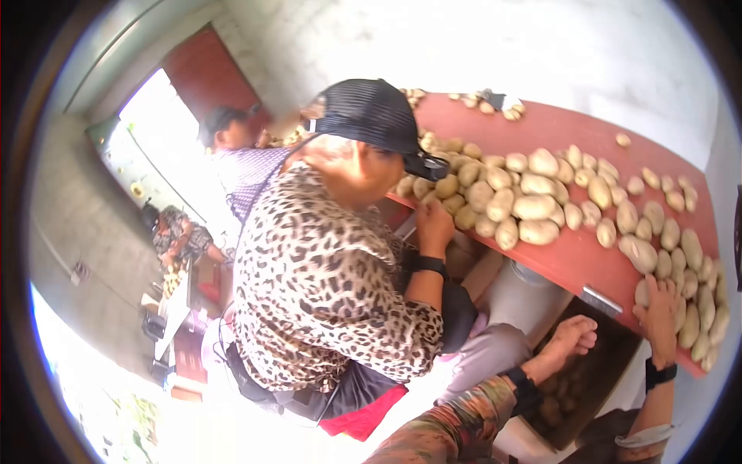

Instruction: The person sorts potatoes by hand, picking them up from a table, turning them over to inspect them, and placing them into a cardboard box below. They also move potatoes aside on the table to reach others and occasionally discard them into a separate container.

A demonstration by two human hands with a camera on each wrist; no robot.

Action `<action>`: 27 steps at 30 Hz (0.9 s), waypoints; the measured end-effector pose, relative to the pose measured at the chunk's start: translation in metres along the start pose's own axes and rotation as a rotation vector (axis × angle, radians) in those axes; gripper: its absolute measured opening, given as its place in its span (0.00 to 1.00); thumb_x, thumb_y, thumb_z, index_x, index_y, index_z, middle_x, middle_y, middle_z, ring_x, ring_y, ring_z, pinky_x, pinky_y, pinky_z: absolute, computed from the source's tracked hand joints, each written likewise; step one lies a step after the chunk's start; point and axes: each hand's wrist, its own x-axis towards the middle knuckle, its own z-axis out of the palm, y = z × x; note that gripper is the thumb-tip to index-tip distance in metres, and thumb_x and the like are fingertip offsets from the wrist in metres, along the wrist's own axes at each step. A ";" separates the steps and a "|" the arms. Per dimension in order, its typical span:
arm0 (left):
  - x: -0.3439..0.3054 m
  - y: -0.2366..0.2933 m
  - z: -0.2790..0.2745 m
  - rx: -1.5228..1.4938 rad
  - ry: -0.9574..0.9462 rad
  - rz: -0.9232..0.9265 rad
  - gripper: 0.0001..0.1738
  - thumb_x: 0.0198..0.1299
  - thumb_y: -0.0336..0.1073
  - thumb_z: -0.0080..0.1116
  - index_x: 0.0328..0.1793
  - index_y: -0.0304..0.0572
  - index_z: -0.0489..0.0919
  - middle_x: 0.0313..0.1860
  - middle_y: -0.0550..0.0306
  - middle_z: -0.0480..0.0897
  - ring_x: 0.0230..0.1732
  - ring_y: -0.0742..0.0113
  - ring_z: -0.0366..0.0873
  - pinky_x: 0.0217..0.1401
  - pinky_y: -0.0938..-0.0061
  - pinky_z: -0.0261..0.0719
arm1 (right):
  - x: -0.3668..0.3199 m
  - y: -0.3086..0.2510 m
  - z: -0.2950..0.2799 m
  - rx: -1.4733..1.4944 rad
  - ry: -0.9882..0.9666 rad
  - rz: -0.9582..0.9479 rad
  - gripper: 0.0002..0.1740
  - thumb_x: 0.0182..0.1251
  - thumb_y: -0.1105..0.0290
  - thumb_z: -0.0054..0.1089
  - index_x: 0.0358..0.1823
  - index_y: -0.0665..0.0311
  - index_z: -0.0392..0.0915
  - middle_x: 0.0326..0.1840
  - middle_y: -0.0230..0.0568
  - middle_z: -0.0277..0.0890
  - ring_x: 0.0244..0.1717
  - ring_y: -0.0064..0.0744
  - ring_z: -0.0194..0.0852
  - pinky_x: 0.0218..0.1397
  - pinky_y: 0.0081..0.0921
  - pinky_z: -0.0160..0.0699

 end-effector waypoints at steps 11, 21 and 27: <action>-0.011 0.006 -0.006 -0.072 0.022 0.068 0.13 0.64 0.49 0.53 0.44 0.50 0.77 0.33 0.65 0.78 0.35 0.73 0.77 0.39 0.77 0.77 | 0.007 -0.005 0.002 0.011 0.048 0.053 0.26 0.32 0.78 0.62 0.41 0.65 0.69 0.39 0.52 0.68 0.51 0.54 0.61 0.65 0.47 0.56; -0.006 0.006 -0.001 -0.360 -0.223 0.167 0.22 0.67 0.53 0.49 0.57 0.45 0.71 0.44 0.59 0.77 0.45 0.68 0.77 0.50 0.71 0.77 | -0.007 -0.063 -0.036 0.440 -0.077 -0.151 0.30 0.37 0.74 0.62 0.49 0.63 0.70 0.43 0.50 0.68 0.51 0.53 0.62 0.56 0.43 0.62; -0.017 0.023 0.014 -0.533 -0.236 0.275 0.24 0.69 0.52 0.47 0.61 0.43 0.68 0.51 0.55 0.75 0.52 0.66 0.75 0.57 0.68 0.75 | -0.012 -0.087 -0.027 0.486 -0.192 -0.351 0.31 0.45 0.59 0.67 0.50 0.67 0.71 0.44 0.50 0.71 0.50 0.53 0.63 0.54 0.44 0.64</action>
